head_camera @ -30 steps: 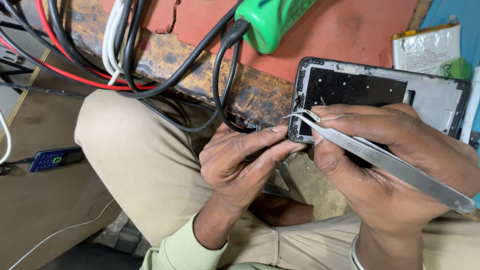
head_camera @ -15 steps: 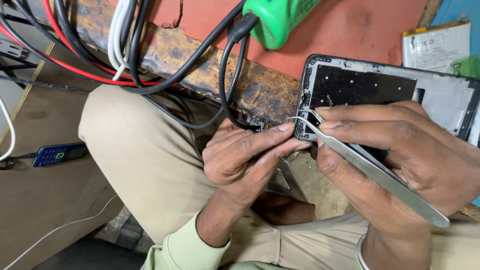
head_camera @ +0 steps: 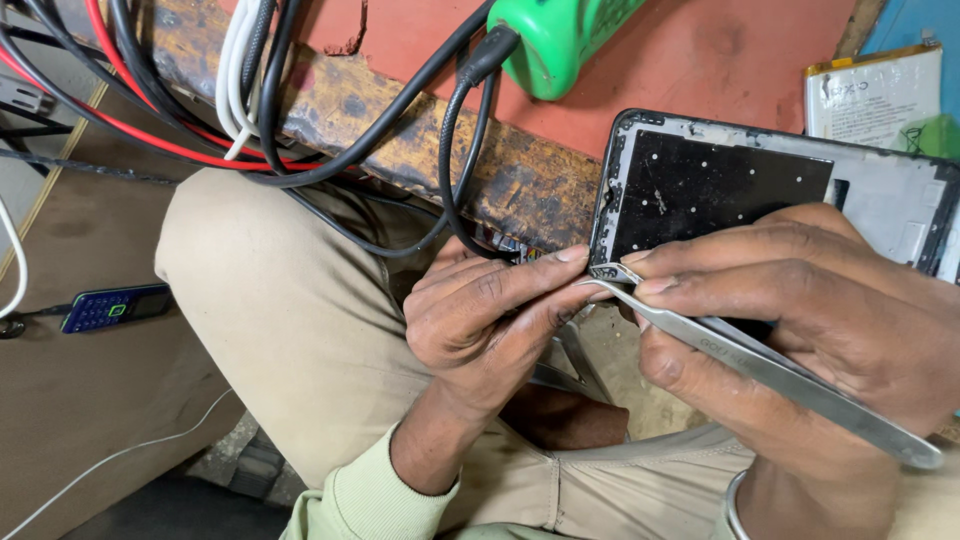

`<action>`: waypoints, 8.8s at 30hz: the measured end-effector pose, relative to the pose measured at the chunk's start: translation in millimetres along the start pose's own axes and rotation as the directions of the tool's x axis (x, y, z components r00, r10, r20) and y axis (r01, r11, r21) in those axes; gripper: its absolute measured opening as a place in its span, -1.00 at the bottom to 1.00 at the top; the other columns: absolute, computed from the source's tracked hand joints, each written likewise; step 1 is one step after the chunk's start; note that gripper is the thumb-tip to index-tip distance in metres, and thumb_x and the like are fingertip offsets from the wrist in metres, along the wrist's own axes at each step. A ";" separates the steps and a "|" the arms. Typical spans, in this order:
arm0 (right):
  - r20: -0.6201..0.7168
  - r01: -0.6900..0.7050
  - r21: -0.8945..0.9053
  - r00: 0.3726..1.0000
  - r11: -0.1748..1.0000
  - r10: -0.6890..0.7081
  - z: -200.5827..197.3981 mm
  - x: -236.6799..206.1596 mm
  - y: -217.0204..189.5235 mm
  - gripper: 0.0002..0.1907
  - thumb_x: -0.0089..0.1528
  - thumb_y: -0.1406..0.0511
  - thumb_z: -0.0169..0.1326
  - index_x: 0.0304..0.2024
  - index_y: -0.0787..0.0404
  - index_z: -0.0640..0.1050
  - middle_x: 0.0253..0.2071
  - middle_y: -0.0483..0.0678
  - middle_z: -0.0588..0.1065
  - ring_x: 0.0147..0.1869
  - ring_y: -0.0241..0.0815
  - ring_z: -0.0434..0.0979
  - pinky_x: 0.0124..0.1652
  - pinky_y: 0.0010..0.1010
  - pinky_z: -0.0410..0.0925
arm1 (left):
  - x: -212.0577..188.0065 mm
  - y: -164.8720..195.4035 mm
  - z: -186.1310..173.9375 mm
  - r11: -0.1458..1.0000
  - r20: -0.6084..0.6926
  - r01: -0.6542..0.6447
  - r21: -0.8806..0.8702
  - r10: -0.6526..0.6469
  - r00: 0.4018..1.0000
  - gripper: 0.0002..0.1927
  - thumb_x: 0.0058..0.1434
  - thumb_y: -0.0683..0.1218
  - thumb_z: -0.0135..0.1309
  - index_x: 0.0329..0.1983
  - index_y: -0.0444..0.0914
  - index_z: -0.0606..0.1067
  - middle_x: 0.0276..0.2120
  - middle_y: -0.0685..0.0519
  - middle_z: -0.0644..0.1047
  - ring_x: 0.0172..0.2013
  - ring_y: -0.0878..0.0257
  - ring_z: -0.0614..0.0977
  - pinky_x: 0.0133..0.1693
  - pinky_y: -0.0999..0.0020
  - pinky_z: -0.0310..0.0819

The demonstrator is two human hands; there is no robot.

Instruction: The person uses tweezers to remove residue from the edges of a disassembled smartphone frame and then applies heat with a green soldering iron along the frame's perimeter. The person holds the phone with both hands and rotates it to access different sides.

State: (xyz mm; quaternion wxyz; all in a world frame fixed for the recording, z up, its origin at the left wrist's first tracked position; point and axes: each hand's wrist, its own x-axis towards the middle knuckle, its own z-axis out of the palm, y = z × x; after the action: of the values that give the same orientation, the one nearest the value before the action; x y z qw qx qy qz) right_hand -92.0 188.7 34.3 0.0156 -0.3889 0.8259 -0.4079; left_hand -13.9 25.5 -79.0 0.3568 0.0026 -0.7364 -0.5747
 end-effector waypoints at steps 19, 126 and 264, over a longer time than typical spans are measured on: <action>0.160 0.010 -0.016 0.987 1.000 -0.007 -12.2 9.9 5.6 -0.72 0.07 0.36 0.34 -0.18 0.28 0.60 -0.13 0.09 0.63 -0.18 -0.21 0.65 -0.21 -0.48 0.41 | 0.4 2.4 -3.1 1.000 0.026 0.023 -0.011 -0.022 0.999 -0.75 0.18 -0.22 0.36 -0.06 -0.28 0.64 -0.34 0.07 0.69 -0.51 0.43 0.68 -0.39 0.59 0.25; -0.133 -0.132 0.340 0.973 0.931 0.187 -10.2 -13.0 21.4 -0.80 0.23 0.46 0.13 -0.12 0.33 0.42 -0.19 0.11 0.53 -0.10 -0.06 0.67 -0.05 -0.33 0.59 | 6.1 3.4 0.7 0.999 0.015 -0.033 -0.029 0.034 0.999 -0.51 0.17 -0.16 0.48 0.09 -0.39 0.53 -0.29 0.05 0.68 -0.56 0.47 0.62 -0.44 0.61 0.42; 0.320 0.068 -0.130 0.947 0.989 -0.023 -47.3 -43.8 34.6 -0.66 0.09 0.11 0.30 -0.11 -0.10 0.52 -0.03 -0.23 0.61 0.11 -0.27 0.63 0.17 -0.30 0.24 | 50.1 8.7 -27.2 0.858 0.321 -0.314 0.407 0.188 0.928 -0.21 0.32 0.30 0.23 0.31 -0.38 0.34 0.22 -0.02 0.57 0.35 0.03 0.40 0.41 -0.19 -0.57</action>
State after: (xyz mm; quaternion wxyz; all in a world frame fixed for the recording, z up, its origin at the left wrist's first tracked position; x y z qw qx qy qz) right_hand -99.5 261.2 29.4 0.1116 -0.4684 0.8300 -0.2815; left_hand -33.3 -15.3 -43.2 0.3153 -0.0898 -0.8848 -0.3311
